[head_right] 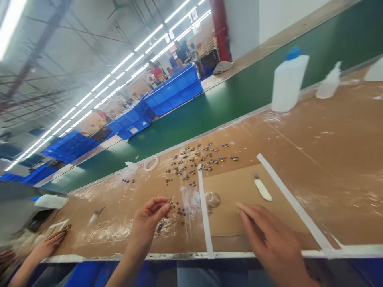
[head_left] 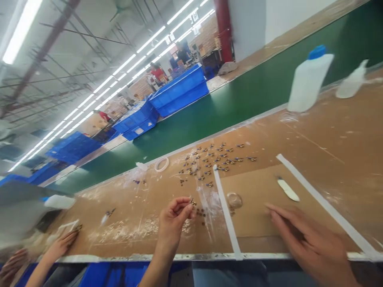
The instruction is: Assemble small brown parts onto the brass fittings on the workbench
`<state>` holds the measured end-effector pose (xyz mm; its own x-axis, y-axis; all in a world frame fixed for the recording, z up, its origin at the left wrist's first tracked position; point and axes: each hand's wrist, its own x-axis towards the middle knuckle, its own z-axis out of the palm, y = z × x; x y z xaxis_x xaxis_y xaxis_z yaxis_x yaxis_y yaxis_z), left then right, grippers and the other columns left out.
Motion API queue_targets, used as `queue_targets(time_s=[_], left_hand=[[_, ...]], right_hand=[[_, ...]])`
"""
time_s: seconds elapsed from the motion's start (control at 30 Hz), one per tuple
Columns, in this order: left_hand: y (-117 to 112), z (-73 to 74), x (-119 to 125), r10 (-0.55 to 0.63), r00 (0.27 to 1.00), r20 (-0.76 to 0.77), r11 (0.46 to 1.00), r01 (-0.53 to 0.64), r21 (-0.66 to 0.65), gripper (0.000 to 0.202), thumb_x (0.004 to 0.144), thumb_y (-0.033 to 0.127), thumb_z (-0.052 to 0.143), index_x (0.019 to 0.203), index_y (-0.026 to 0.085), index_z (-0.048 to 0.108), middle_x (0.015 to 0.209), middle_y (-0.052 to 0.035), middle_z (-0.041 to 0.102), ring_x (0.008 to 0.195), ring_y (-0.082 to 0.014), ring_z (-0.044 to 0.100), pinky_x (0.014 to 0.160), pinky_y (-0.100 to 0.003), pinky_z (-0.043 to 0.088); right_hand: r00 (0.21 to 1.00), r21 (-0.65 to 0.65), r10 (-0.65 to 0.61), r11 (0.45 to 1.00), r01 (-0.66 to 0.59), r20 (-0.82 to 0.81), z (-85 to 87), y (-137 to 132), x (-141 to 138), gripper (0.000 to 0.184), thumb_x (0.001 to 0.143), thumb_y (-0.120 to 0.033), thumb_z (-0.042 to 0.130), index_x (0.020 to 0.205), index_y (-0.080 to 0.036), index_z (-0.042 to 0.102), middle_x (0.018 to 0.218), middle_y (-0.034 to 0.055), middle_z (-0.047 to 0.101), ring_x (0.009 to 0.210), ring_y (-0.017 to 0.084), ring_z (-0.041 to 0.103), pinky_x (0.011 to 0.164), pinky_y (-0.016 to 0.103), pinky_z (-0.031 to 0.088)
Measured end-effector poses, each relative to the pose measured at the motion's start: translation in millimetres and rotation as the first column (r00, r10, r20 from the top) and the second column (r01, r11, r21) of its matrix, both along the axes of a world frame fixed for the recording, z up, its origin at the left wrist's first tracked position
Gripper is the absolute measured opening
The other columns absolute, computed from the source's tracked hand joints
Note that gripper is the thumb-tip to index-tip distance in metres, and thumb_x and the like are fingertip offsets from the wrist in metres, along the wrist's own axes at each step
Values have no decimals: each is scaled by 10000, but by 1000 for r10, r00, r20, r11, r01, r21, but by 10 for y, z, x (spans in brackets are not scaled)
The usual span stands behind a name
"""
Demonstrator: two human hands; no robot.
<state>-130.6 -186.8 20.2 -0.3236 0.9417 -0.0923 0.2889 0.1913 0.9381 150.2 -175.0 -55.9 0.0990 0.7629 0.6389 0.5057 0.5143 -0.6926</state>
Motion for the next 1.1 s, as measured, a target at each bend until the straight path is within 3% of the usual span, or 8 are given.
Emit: queue_targets(time_s=[0.1, 0.2, 0.5, 0.6, 0.7, 0.83, 0.93, 1.1], left_hand=[[50, 60, 165, -29, 997, 75, 1000, 29, -1, 251, 687, 348, 808, 806, 155, 701, 599, -5, 699, 570, -134, 651, 603, -248, 534], [105, 61, 281, -57, 996, 68, 998, 58, -3, 236, 691, 343, 810, 796, 151, 723, 581, -15, 706, 583, -138, 659, 619, -247, 546], [248, 48, 513, -203, 964, -172, 979, 204, -12, 226, 734, 384, 762, 842, 186, 751, 649, -12, 723, 637, -167, 680, 650, -272, 560], [314, 85, 596, -280, 877, -389, 955, 297, -19, 165, 782, 366, 709, 833, 212, 739, 697, -5, 715, 661, -165, 664, 649, -262, 534], [386, 133, 682, -353, 716, -602, 904, 427, -23, 145, 855, 329, 616, 823, 233, 719, 774, -7, 717, 706, -165, 652, 689, -263, 512], [452, 157, 772, -384, 536, -752, 841, 539, -44, 157, 903, 266, 533, 862, 235, 681, 819, -13, 711, 761, -171, 659, 711, -263, 494], [468, 149, 807, -395, 463, -793, 812, 580, -66, 157, 916, 236, 510, 873, 229, 661, 824, -17, 703, 768, -170, 664, 696, -257, 486], [484, 131, 826, -407, 401, -821, 778, 623, -81, 148, 932, 209, 503, 892, 216, 646, 838, -14, 696, 775, -157, 671, 699, -243, 483]], right_hand=[[999, 53, 19, 998, -21, 49, 46, 0, -15, 163, 916, -228, 548, 1036, -235, 658, 857, 14, 733, 755, 131, 707, 727, 229, 577], [999, 46, 23, 999, -25, 34, 18, -1, -20, 189, 906, -149, 542, 1053, -217, 640, 851, 22, 719, 760, 120, 694, 707, 225, 573], [1000, 69, 27, 997, -26, -13, 28, 16, -16, 276, 873, -57, 538, 1097, -198, 615, 840, 39, 698, 756, 122, 661, 696, 250, 555], [999, 68, 36, 997, -34, -22, 9, 20, -19, 294, 874, -57, 532, 1120, -200, 606, 839, 44, 690, 750, 129, 651, 680, 263, 545], [999, 58, 45, 997, -44, -26, -9, 21, -24, 308, 875, -51, 530, 1137, -198, 596, 839, 42, 681, 753, 128, 640, 685, 266, 535], [999, 59, 45, 997, -44, -17, -25, 19, -24, 307, 864, -33, 547, 1133, -176, 591, 845, 44, 679, 774, 130, 633, 705, 275, 531], [999, 62, 47, 997, -46, -20, -27, 19, -19, 294, 860, -34, 559, 1122, -164, 593, 841, 46, 678, 776, 135, 633, 705, 280, 531], [999, 59, 34, 998, -33, -4, -6, 19, -13, 268, 863, -40, 562, 1102, -156, 598, 816, 43, 672, 746, 133, 628, 683, 277, 525]])
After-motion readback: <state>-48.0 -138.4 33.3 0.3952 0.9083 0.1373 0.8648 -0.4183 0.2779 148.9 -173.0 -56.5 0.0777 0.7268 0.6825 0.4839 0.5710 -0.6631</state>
